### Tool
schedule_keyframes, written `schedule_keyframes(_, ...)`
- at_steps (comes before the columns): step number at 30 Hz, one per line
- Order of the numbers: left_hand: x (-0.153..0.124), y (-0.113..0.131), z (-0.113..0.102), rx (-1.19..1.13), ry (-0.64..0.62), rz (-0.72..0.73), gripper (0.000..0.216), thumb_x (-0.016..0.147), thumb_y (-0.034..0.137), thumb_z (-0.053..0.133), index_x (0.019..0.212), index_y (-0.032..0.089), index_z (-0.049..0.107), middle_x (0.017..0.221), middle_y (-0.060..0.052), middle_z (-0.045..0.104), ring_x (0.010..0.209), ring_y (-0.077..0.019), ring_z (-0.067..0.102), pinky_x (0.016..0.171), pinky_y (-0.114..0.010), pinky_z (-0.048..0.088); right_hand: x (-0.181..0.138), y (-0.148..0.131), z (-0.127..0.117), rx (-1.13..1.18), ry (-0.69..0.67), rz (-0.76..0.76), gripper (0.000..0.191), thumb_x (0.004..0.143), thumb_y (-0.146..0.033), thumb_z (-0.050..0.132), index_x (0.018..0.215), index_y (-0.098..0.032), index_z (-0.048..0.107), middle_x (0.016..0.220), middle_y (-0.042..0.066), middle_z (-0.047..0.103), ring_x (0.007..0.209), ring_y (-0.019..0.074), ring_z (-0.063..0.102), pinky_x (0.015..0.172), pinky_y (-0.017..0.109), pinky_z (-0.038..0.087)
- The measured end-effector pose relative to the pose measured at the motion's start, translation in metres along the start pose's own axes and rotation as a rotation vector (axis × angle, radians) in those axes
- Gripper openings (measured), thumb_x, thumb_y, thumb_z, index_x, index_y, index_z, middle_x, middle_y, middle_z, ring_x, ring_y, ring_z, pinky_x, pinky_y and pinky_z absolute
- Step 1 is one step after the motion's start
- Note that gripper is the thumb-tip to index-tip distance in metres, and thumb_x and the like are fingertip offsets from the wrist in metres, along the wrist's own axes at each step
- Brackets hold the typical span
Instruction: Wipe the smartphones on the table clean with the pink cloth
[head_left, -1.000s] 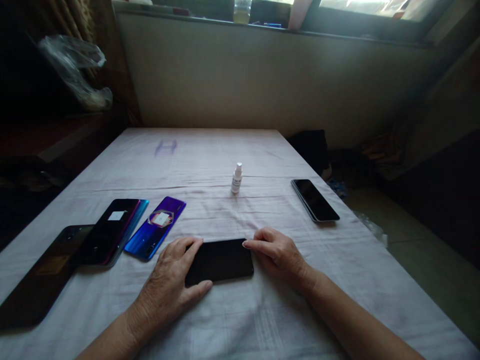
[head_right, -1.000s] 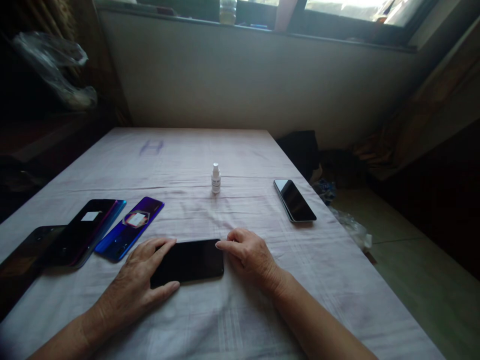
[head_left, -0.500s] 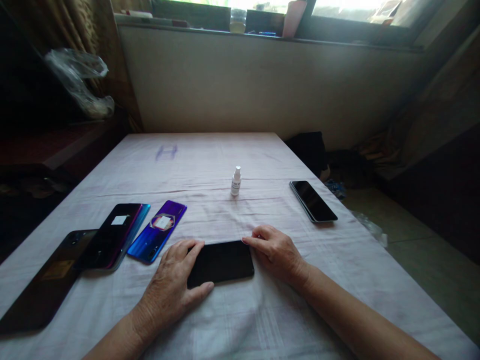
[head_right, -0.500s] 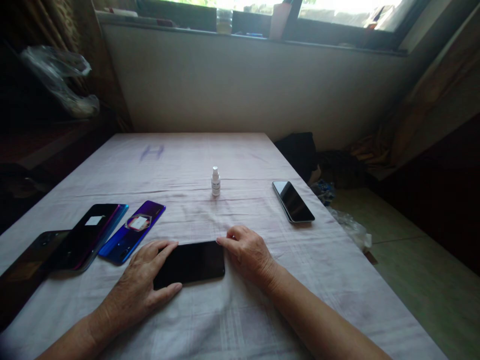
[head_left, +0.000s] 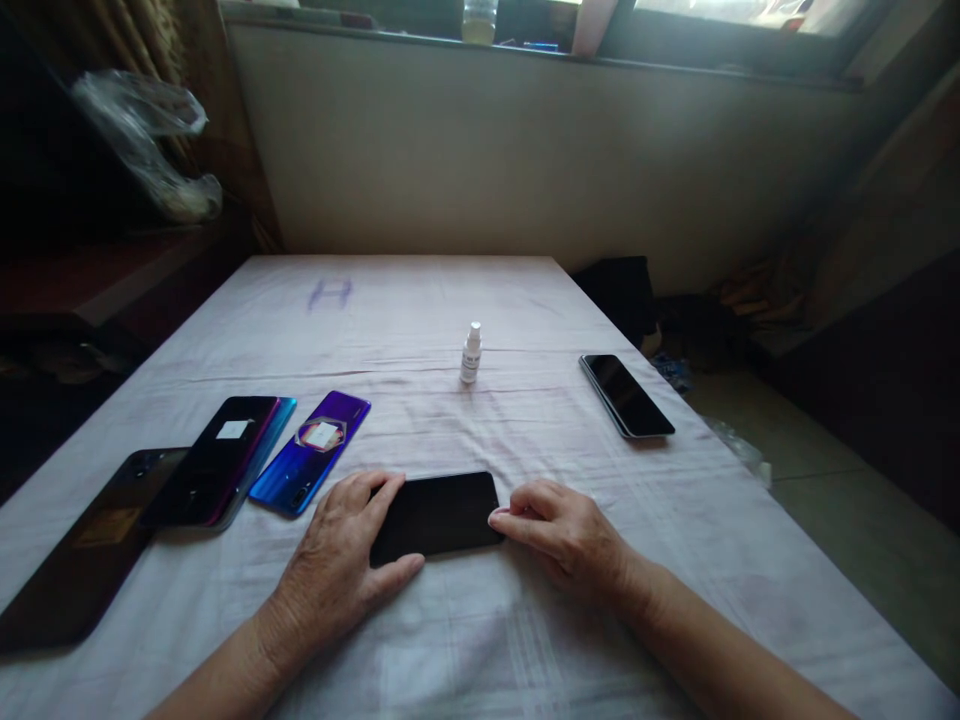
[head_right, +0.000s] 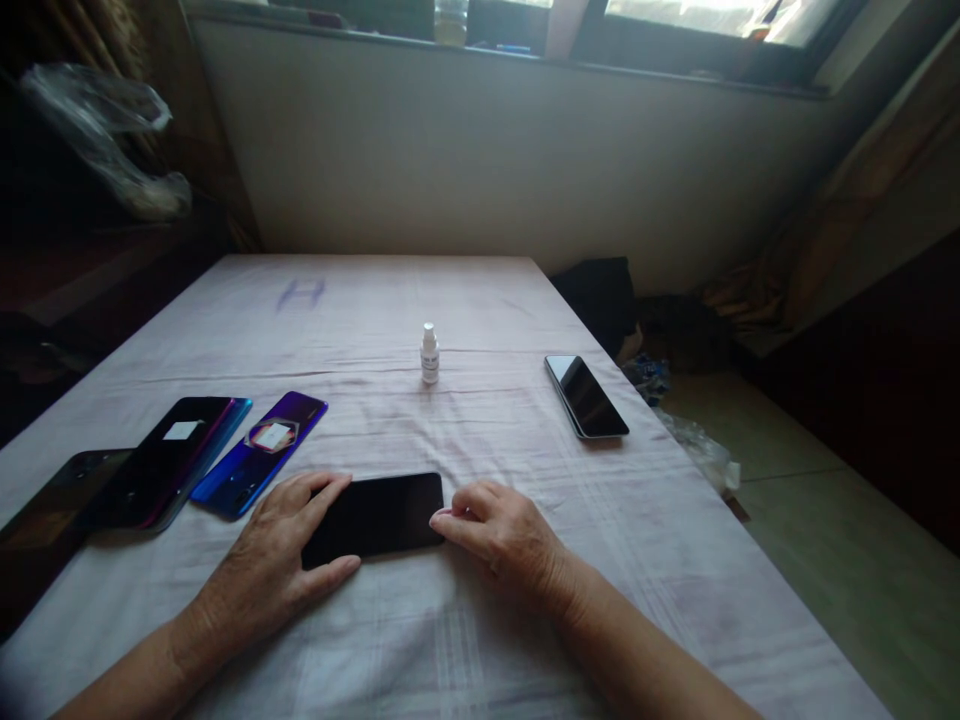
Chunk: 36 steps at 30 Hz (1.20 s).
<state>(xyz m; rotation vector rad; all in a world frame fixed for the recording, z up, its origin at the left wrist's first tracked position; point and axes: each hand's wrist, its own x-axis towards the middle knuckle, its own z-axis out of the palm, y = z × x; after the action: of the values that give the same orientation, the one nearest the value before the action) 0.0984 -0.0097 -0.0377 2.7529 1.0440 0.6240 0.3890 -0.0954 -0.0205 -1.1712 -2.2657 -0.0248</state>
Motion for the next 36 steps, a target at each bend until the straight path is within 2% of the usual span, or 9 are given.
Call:
schedule_keyframes(6, 0.0, -0.001, -0.001, -0.002, -0.009, 0.005, 0.07, 0.076, 0.042, 0.071, 0.138, 0.02, 0.048, 0.13, -0.012, 0.057, 0.12, -0.033, 0.053, 0.103, -0.047, 0.044, 0.003, -0.001, -0.003, 0.003, -0.016, -0.035, 0.024, 0.096, -0.013, 0.047, 0.106, -0.022, 0.067, 0.086, 0.003, 0.062, 0.072, 0.0133, 0.055, 0.065, 0.024, 0.045)
schedule_keyframes(13, 0.001, 0.0, 0.0, -0.018, -0.018, -0.011, 0.068, 0.077, 0.042, 0.069, 0.138, 0.022, 0.047, 0.13, -0.012, 0.057, 0.121, -0.0337, 0.053, 0.103, -0.048, 0.044, 0.006, 0.006, 0.011, -0.06, 0.061, 0.107, 0.029, 0.094, -0.01, 0.046, 0.109, -0.022, 0.068, 0.089, 0.005, 0.063, 0.078, 0.0158, 0.057, 0.07, 0.027, 0.048)
schedule_keyframes(19, 0.002, 0.0, 0.0, 0.001, -0.017, -0.004, 0.068, 0.077, 0.042, 0.07, 0.137, 0.02, 0.048, 0.128, -0.013, 0.058, 0.119, -0.0338, 0.054, 0.102, -0.048, 0.044, 0.002, 0.003, -0.001, 0.159, -0.079, 0.059, 0.028, 0.094, -0.011, 0.049, 0.104, -0.026, 0.071, 0.092, 0.003, 0.064, 0.077, 0.0131, 0.058, 0.068, 0.023, 0.047)
schedule_keyframes(23, 0.003, 0.001, -0.001, 0.005, -0.021, 0.006, 0.067, 0.076, 0.042, 0.07, 0.135, 0.018, 0.049, 0.127, -0.014, 0.058, 0.119, -0.0338, 0.054, 0.102, -0.048, 0.045, 0.0, 0.002, -0.006, 0.222, -0.115, 0.073, 0.028, 0.095, -0.012, 0.05, 0.1, -0.027, 0.072, 0.09, 0.002, 0.063, 0.077, 0.0121, 0.059, 0.067, 0.022, 0.046)
schedule_keyframes(27, 0.003, -0.004, -0.003, -0.025, -0.042, 0.014, 0.068, 0.076, 0.039, 0.07, 0.138, 0.02, 0.047, 0.131, -0.013, 0.056, 0.122, -0.0332, 0.052, 0.104, -0.047, 0.044, -0.002, 0.001, -0.006, 0.144, -0.106, 0.054, 0.029, 0.095, -0.011, 0.049, 0.105, -0.027, 0.071, 0.091, 0.003, 0.063, 0.076, 0.0123, 0.057, 0.067, 0.022, 0.045)
schedule_keyframes(31, 0.002, -0.011, -0.007, -0.088, -0.105, 0.039, 0.069, 0.077, 0.033, 0.066, 0.142, 0.024, 0.045, 0.136, -0.011, 0.054, 0.126, -0.0318, 0.05, 0.106, -0.045, 0.042, 0.0, -0.012, -0.004, -0.024, -0.105, 0.04, 0.024, 0.096, -0.013, 0.049, 0.105, -0.023, 0.069, 0.088, 0.003, 0.062, 0.074, 0.0137, 0.053, 0.064, 0.024, 0.043)
schedule_keyframes(36, 0.002, -0.01, -0.009, -0.087, -0.102, 0.031, 0.068, 0.078, 0.031, 0.065, 0.142, 0.022, 0.045, 0.136, -0.012, 0.054, 0.127, -0.0322, 0.05, 0.107, -0.047, 0.041, 0.005, -0.025, 0.001, -0.136, -0.093, 0.021, 0.019, 0.096, -0.014, 0.051, 0.102, -0.021, 0.068, 0.082, 0.002, 0.061, 0.071, 0.014, 0.052, 0.063, 0.025, 0.041)
